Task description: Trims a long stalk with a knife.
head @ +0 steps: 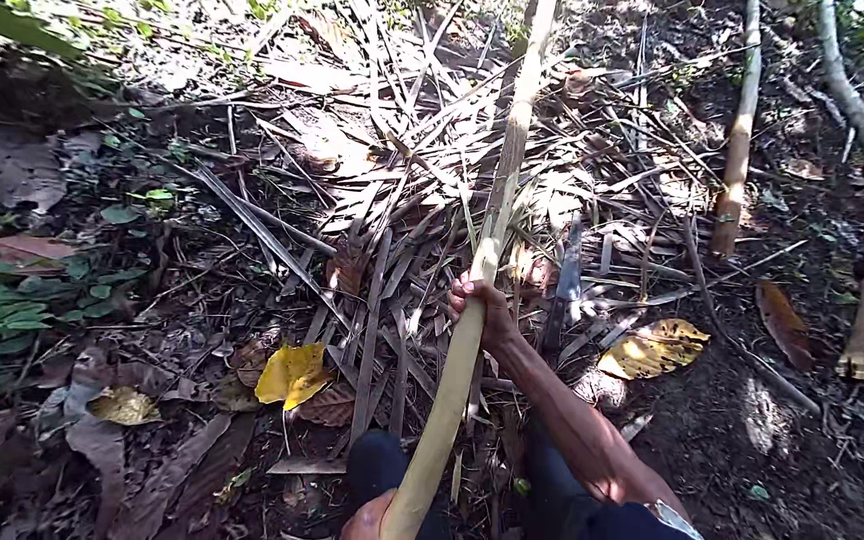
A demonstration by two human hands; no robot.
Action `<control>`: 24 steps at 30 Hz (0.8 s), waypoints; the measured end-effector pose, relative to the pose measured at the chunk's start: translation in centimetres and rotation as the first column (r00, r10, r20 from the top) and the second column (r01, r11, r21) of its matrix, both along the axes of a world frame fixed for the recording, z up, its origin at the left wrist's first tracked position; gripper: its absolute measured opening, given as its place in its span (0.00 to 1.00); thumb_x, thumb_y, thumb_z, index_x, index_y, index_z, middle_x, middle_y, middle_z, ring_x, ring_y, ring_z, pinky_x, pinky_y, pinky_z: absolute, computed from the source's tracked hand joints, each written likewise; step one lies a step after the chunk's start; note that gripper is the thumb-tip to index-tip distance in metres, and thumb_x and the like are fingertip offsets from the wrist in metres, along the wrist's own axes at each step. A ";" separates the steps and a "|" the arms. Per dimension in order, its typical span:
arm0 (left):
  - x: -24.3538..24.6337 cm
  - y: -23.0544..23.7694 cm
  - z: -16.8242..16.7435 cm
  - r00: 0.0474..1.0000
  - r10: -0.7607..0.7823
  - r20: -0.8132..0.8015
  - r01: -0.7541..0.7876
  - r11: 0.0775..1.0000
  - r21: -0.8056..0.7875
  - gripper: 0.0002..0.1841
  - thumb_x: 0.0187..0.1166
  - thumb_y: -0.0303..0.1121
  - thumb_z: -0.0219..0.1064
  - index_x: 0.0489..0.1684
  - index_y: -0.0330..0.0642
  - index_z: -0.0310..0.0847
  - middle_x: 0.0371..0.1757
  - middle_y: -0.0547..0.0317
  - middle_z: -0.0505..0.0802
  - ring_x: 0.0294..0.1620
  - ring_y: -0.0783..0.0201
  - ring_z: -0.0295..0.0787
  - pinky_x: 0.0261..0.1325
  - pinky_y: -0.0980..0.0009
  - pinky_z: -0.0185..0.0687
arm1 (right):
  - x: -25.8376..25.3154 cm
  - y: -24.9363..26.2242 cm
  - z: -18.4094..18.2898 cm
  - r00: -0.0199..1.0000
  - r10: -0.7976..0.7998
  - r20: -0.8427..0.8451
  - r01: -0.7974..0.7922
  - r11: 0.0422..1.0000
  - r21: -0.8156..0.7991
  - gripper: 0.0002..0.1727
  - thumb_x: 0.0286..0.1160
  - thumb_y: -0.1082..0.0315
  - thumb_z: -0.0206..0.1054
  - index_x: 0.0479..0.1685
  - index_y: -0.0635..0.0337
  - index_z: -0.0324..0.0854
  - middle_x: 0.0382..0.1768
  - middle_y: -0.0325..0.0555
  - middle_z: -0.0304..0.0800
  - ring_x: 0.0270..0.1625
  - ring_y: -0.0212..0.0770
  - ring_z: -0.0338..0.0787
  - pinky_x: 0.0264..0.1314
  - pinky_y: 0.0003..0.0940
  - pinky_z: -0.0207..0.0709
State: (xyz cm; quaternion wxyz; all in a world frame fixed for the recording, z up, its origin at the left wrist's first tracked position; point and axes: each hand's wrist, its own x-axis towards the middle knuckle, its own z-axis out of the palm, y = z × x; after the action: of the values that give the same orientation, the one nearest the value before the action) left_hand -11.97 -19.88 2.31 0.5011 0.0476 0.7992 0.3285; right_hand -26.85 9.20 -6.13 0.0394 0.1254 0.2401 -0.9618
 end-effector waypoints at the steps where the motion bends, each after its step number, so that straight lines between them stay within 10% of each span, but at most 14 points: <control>1: 0.0 -0.1 0.0 1.000 0.005 -0.009 -0.005 1.000 0.003 0.27 0.54 0.37 0.81 0.53 0.31 0.86 0.43 0.41 0.93 0.48 0.46 0.91 0.56 0.42 0.83 | 0.0 -0.1 0.1 1.000 -0.001 0.007 0.001 1.000 -0.002 0.10 0.57 0.62 0.75 0.31 0.50 0.78 0.23 0.36 0.82 0.21 0.32 0.83 0.24 0.28 0.80; 15: 0.8 0.3 0.8 0.979 -0.121 -0.162 0.087 0.976 -0.201 0.34 0.61 0.53 0.80 0.57 0.33 0.84 0.44 0.38 0.93 0.48 0.40 0.92 0.54 0.37 0.83 | 0.6 0.4 0.1 0.954 -0.016 -0.299 -0.066 0.962 -0.263 0.10 0.58 0.62 0.77 0.34 0.48 0.80 0.26 0.38 0.83 0.22 0.34 0.84 0.24 0.29 0.79; 18: -4.0 3.2 -0.7 0.988 -0.078 0.133 0.050 0.978 0.201 0.37 0.61 0.63 0.78 0.64 0.44 0.83 0.45 0.56 0.95 0.43 0.59 0.94 0.49 0.56 0.91 | 1.0 1.1 -0.4 0.933 -0.028 -0.358 -0.085 0.951 -0.297 0.12 0.57 0.61 0.79 0.33 0.49 0.80 0.22 0.36 0.81 0.20 0.34 0.83 0.24 0.30 0.80; 20: -6.8 7.2 -2.9 0.857 -0.087 0.509 -0.215 0.836 0.505 0.31 0.63 0.47 0.83 0.65 0.46 0.81 0.42 0.55 0.94 0.33 0.59 0.94 0.36 0.61 0.94 | 1.8 1.3 -0.4 0.930 -0.016 -0.367 -0.101 0.949 -0.298 0.12 0.59 0.61 0.78 0.33 0.49 0.79 0.23 0.36 0.81 0.20 0.33 0.83 0.24 0.29 0.80; 24: -7.9 10.8 -4.6 0.740 -0.012 0.673 -0.462 0.718 0.520 0.20 0.59 0.33 0.81 0.49 0.48 0.81 0.23 0.63 0.85 0.16 0.68 0.82 0.21 0.69 0.85 | 1.0 2.3 -0.8 0.930 -0.009 -0.366 -0.123 0.934 -0.336 0.10 0.59 0.62 0.78 0.31 0.50 0.80 0.25 0.38 0.84 0.23 0.35 0.86 0.27 0.31 0.82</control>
State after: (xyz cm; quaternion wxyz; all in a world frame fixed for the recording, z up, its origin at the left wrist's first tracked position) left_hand -19.89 -9.05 -2.26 0.6421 0.0030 0.4124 0.6462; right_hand -25.83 11.50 -6.98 0.0446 -0.0702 0.0701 -0.9941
